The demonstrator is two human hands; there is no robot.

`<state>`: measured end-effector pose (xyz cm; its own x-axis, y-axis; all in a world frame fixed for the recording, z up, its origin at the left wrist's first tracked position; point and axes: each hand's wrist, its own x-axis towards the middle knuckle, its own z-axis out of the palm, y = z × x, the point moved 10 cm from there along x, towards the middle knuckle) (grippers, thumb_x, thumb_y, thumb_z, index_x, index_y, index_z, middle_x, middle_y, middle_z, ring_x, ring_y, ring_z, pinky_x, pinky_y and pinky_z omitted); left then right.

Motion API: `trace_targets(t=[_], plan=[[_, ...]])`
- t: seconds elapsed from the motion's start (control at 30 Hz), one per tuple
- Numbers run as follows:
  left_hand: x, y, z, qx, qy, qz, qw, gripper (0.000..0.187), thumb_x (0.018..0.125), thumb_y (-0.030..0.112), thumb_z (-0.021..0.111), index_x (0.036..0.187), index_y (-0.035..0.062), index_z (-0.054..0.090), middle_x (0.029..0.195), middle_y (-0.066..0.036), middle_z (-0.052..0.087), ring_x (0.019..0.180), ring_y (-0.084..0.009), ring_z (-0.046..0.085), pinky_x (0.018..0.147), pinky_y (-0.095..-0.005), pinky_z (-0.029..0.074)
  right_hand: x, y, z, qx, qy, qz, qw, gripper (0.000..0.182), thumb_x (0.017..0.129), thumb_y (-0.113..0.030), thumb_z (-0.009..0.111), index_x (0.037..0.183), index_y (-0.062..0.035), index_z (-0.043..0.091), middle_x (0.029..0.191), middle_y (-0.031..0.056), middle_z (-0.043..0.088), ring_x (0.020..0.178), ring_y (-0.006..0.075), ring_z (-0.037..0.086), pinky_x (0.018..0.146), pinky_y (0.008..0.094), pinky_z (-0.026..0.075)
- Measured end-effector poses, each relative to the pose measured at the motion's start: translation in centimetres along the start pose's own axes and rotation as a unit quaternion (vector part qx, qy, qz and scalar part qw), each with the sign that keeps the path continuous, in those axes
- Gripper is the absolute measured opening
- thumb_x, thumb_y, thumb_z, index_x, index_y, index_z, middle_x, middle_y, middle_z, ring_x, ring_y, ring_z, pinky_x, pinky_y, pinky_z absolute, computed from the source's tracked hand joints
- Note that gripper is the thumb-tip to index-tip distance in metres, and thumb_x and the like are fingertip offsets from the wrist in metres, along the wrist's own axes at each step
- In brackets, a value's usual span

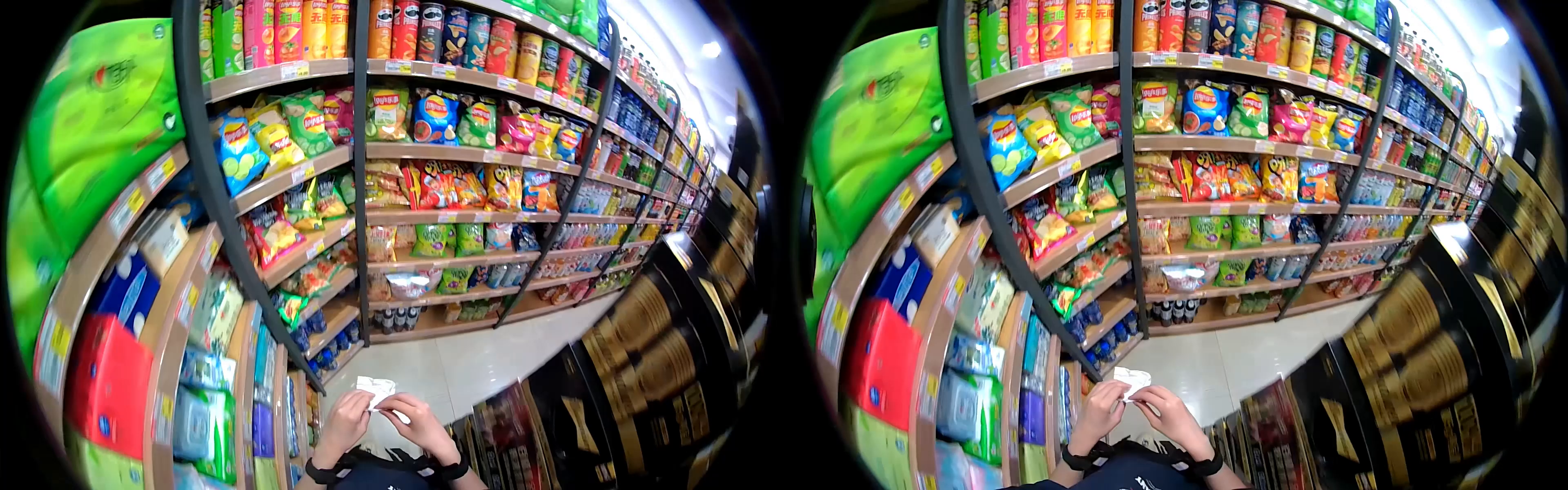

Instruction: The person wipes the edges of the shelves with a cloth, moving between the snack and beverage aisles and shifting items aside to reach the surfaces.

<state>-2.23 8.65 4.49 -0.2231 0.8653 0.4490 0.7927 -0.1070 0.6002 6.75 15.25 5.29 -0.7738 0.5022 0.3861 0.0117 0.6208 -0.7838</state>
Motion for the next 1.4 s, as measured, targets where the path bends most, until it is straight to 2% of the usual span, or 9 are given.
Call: trace_targets(t=[0.07, 0.1, 0.63, 0.7, 0.9, 0.97, 1.1, 1.23, 1.4], plan=[[-0.4, 1.0, 2.2, -0.018, 0.008, -0.001, 1.0, 0.036, 0.068, -0.008, 0.059, 0.104, -0.0022, 0.058, 0.102, -0.019, 0.06, 0.101, -0.0326, 0.057, 0.088, -0.0389, 0.045, -1.8, 0.6, -2.0, -0.04, 0.008, 0.016, 0.999, 0.012, 0.081, -0.005, 0.063, 0.094, -0.0051, 0.065, 0.093, 0.0118, 0.062, 0.088, 0.0308, 0.06, 0.076, 0.0364, 0.049], [8.2, -6.8, -4.8, 0.058, -0.009, 0.032, 0.998, 0.036, 0.068, -0.008, 0.058, 0.104, -0.0024, 0.058, 0.102, -0.019, 0.06, 0.101, -0.0329, 0.057, 0.088, -0.0391, 0.045, 10.3, 2.4, 1.6, 0.02, 0.066, -0.01, 0.998, 0.013, 0.081, -0.005, 0.063, 0.093, -0.0051, 0.065, 0.093, 0.0117, 0.062, 0.088, 0.0308, 0.061, 0.076, 0.0365, 0.049], [34.7, -21.5, 4.1, 0.021, 0.082, -0.07, 0.994, 0.041, 0.072, -0.008, 0.053, 0.112, -0.0014, 0.054, 0.111, -0.019, 0.059, 0.105, -0.035, 0.056, 0.089, -0.0387, 0.046, 24.2, 23.8, -17.3, -0.14, 0.219, 0.092, 0.961, 0.01, 0.074, 0.002, 0.066, 0.083, -0.0035, 0.067, 0.082, 0.0099, 0.064, 0.077, 0.0272, 0.061, 0.071, 0.0341, 0.049], [37.8, -22.0, 3.6, 0.044, 0.141, -0.017, 0.989, 0.042, 0.069, -0.013, 0.053, 0.109, -0.0004, 0.057, 0.106, -0.018, 0.06, 0.084, -0.029, 0.06, 0.078, -0.0357, 0.049, 25.2, 25.1, -18.3, -0.141, 0.209, 0.105, 0.962, 0.011, 0.074, 0.003, 0.066, 0.083, -0.0034, 0.067, 0.082, 0.0098, 0.064, 0.077, 0.0268, 0.061, 0.071, 0.0341, 0.049], [46.1, -26.3, 5.4, 0.059, 0.102, 0.0, 0.993, 0.036, 0.072, -0.011, 0.052, 0.107, -0.0026, 0.054, 0.11, -0.019, 0.057, 0.1, -0.0352, 0.055, 0.087, -0.0404, 0.045, 28.6, 31.0, -19.0, -0.069, 0.225, 0.159, 0.959, 0.01, 0.075, 0.003, 0.065, 0.083, -0.0029, 0.067, 0.082, 0.0105, 0.065, 0.075, 0.0267, 0.062, 0.069, 0.0337, 0.049], [48.1, -28.5, 7.1, 0.077, 0.076, 0.016, 0.994, 0.035, 0.072, -0.01, 0.052, 0.106, -0.0042, 0.053, 0.111, -0.019, 0.055, 0.107, -0.0359, 0.053, 0.09, -0.0418, 0.044, 30.7, 32.1, -19.5, -0.077, 0.225, 0.162, 0.958, 0.01, 0.075, 0.003, 0.065, 0.083, -0.0024, 0.066, 0.082, 0.0113, 0.064, 0.074, 0.0272, 0.062, 0.068, 0.0341, 0.049], [50.9, -31.5, 8.8, 0.072, 0.056, 0.006, 0.996, 0.032, 0.068, -0.012, 0.055, 0.098, -0.0023, 0.053, 0.102, -0.018, 0.056, 0.096, -0.0372, 0.053, 0.083, -0.0435, 0.043, 35.5, 33.2, -21.4, -0.116, 0.215, 0.141, 0.959, 0.009, 0.075, 0.002, 0.065, 0.083, -0.0014, 0.066, 0.082, 0.013, 0.064, 0.075, 0.0285, 0.062, 0.068, 0.0348, 0.049], [52.0, -31.0, 8.5, 0.02, 0.048, -0.004, 0.999, 0.042, 0.068, -0.013, 0.051, 0.108, -0.0033, 0.055, 0.102, -0.017, 0.055, 0.097, -0.036, 0.052, 0.085, -0.0426, 0.043, 38.8, 36.1, -21.9, -0.138, 0.204, 0.138, 0.959, 0.009, 0.075, 0.002, 0.065, 0.084, -0.0004, 0.066, 0.082, 0.0135, 0.063, 0.076, 0.03, 0.061, 0.069, 0.0351, 0.049], [52.3, -31.6, 8.9, 0.037, 0.104, -0.003, 0.994, 0.026, 0.065, -0.012, 0.062, 0.09, -0.0035, 0.063, 0.092, -0.014, 0.057, 0.083, -0.0323, 0.055, 0.072, -0.0389, 0.046, 41.2, 38.9, -22.5, -0.101, 0.191, 0.154, 0.964, 0.009, 0.076, 0.001, 0.064, 0.084, -0.0008, 0.065, 0.083, 0.0125, 0.063, 0.079, 0.0303, 0.061, 0.072, 0.0355, 0.048]])
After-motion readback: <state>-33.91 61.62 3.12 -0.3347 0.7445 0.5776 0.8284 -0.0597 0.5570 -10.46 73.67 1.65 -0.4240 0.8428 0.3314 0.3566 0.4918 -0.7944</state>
